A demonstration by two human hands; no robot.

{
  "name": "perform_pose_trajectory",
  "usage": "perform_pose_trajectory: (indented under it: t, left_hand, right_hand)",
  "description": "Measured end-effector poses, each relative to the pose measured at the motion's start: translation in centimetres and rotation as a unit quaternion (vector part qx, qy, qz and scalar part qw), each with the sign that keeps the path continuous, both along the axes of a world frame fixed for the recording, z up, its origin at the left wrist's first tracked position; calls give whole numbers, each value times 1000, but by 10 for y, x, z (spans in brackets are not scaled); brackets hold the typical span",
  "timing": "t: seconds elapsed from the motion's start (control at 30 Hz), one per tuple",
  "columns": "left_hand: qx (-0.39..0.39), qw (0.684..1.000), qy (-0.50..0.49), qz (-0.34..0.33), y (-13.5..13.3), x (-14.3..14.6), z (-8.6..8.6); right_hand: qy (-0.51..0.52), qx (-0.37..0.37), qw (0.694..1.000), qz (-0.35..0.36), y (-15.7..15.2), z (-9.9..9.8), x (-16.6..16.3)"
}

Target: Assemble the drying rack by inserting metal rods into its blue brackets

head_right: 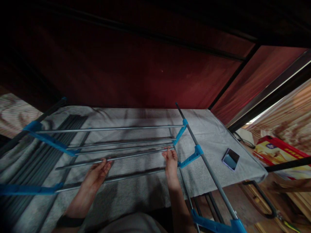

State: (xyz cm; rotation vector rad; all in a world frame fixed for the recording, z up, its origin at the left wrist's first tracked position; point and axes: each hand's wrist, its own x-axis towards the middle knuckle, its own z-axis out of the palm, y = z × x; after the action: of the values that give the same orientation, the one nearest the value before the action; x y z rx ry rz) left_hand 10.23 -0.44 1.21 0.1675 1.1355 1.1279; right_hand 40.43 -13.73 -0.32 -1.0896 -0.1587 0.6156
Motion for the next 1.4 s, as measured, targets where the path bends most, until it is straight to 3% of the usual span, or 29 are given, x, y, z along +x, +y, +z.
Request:
perform_pose_trajectory:
  t: [0.8, 1.03, 1.4]
  left_hand:
    - [20, 1000, -13, 11, -4, 3, 10]
    - [23, 999, -25, 2, -11, 14, 22]
    - [40, 999, -33, -18, -25, 32, 17]
  right_hand:
    - [50, 33, 998, -30, -5, -5, 16]
    - [31, 41, 999, -16, 2, -10, 1]
    - [30, 6, 998, 49, 16, -24, -32]
